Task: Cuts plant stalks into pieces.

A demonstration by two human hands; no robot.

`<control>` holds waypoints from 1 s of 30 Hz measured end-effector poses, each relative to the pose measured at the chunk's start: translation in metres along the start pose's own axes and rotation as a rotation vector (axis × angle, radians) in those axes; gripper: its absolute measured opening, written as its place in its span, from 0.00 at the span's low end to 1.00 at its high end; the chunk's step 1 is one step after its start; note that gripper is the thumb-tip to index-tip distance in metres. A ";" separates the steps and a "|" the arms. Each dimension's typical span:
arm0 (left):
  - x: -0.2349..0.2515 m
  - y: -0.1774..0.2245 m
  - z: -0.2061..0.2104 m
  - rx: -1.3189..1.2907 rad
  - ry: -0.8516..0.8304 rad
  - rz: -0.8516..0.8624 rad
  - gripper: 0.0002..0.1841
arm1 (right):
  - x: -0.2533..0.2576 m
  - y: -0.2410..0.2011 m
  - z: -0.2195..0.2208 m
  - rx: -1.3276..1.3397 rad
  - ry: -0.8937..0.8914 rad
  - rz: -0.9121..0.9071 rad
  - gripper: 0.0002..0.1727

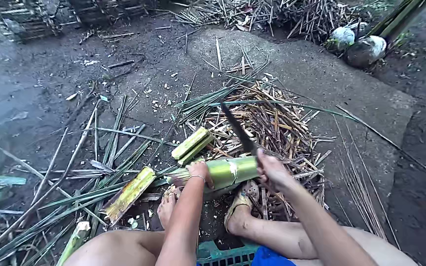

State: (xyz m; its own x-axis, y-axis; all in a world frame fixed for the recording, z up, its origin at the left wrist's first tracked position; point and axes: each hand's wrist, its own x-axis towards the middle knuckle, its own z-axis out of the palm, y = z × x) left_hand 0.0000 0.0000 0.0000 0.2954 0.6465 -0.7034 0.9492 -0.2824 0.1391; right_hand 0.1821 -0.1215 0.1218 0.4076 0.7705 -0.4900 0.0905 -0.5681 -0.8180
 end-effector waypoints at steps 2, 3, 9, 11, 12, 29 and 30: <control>0.001 0.001 0.000 0.004 -0.009 0.003 0.63 | -0.030 -0.040 -0.035 0.098 0.091 -0.431 0.31; 0.001 0.001 0.000 0.008 -0.023 -0.002 0.63 | -0.043 -0.058 -0.053 0.188 0.111 -0.675 0.33; 0.005 0.000 0.000 0.015 -0.048 -0.014 0.65 | -0.026 -0.001 -0.019 0.402 0.333 -1.174 0.33; 0.004 -0.003 0.004 -0.008 -0.044 -0.007 0.64 | -0.002 0.105 0.030 0.100 0.246 -0.537 0.35; 0.003 -0.005 0.011 -0.022 -0.045 -0.003 0.64 | 0.005 0.132 0.041 -0.022 0.132 -0.172 0.37; -0.015 -0.013 0.026 -0.067 0.156 -0.005 0.64 | -0.060 -0.072 -0.054 0.704 0.192 -1.531 0.30; -0.019 -0.011 0.025 -0.084 0.187 -0.006 0.64 | -0.061 -0.056 -0.048 0.659 0.170 -1.489 0.31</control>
State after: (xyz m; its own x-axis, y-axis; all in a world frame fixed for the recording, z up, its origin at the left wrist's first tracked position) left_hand -0.0187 -0.0272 -0.0057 0.2975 0.7705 -0.5637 0.9543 -0.2235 0.1982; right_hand 0.1955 -0.1504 0.2122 0.4140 0.4292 0.8027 0.1099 0.8518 -0.5122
